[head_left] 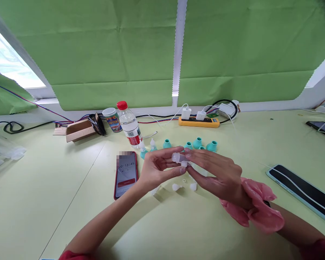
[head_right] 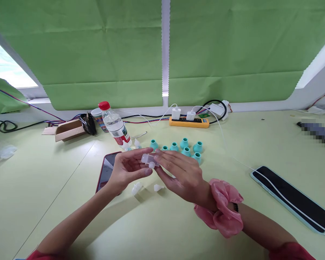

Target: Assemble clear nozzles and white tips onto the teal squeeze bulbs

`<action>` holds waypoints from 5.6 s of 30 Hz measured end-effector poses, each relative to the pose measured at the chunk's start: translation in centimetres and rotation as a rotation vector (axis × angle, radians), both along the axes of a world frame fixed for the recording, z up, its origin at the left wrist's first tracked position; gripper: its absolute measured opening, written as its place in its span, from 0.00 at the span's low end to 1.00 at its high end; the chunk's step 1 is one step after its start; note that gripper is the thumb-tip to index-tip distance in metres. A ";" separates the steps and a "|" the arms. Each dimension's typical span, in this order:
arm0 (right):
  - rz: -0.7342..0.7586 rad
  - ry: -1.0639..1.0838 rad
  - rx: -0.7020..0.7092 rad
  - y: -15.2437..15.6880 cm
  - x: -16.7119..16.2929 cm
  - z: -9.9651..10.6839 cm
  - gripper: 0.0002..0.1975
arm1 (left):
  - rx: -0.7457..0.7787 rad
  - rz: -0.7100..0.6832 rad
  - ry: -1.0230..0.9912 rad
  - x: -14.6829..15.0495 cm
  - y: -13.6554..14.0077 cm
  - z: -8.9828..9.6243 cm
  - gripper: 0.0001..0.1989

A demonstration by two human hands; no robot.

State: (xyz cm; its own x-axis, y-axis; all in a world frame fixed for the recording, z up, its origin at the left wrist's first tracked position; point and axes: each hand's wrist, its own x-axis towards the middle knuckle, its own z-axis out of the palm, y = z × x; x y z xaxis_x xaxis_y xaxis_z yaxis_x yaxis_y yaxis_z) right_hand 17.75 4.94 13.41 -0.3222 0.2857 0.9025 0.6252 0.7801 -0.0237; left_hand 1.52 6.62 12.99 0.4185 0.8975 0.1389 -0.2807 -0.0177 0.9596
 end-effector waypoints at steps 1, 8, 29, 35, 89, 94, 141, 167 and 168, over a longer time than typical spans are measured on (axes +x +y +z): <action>0.007 -0.012 0.003 0.0 0.0 0.1 0.12 | 0.015 0.006 0.014 0.0 0.0 -0.1 0.20; 0.050 -0.018 0.019 0.0 -0.1 0.2 0.11 | 0.103 0.018 0.076 -0.1 0.1 -0.2 0.16; 0.085 0.089 -0.119 -0.7 -0.1 0.8 0.13 | 0.271 0.070 0.187 -0.4 -0.8 -0.3 0.20; 0.102 0.069 -0.107 -0.3 0.1 0.2 0.13 | 0.218 0.051 0.143 -0.1 -0.9 -0.2 0.14; 0.086 0.082 -0.313 -1.3 3.5 2.6 0.13 | 0.787 -0.030 0.692 1.1 1.9 2.7 0.09; 0.104 0.071 -0.308 -1.0 3.4 2.5 0.13 | 0.874 0.035 0.643 0.9 1.5 3.0 0.07; 0.459 0.516 -1.247 1.5 2.3 1.5 0.16 | 1.315 0.223 1.360 0.0 0.7 3.9 0.16; 0.048 -0.610 -0.782 5.0 2.3 -3.7 0.07 | 0.963 0.068 1.152 -0.8 2.5 4.3 0.15; 0.064 -0.586 -0.784 4.8 2.5 -3.0 0.08 | 0.957 0.076 1.132 -0.8 2.5 4.4 0.15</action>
State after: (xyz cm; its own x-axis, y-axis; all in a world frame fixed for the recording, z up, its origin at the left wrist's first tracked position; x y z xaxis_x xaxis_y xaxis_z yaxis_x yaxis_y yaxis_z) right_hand 20.22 9.79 10.40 -0.6943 0.7024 0.1569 0.6604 0.7084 -0.2491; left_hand 0.68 9.10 17.37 0.6620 0.6798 0.3157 0.6204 -0.7333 0.2781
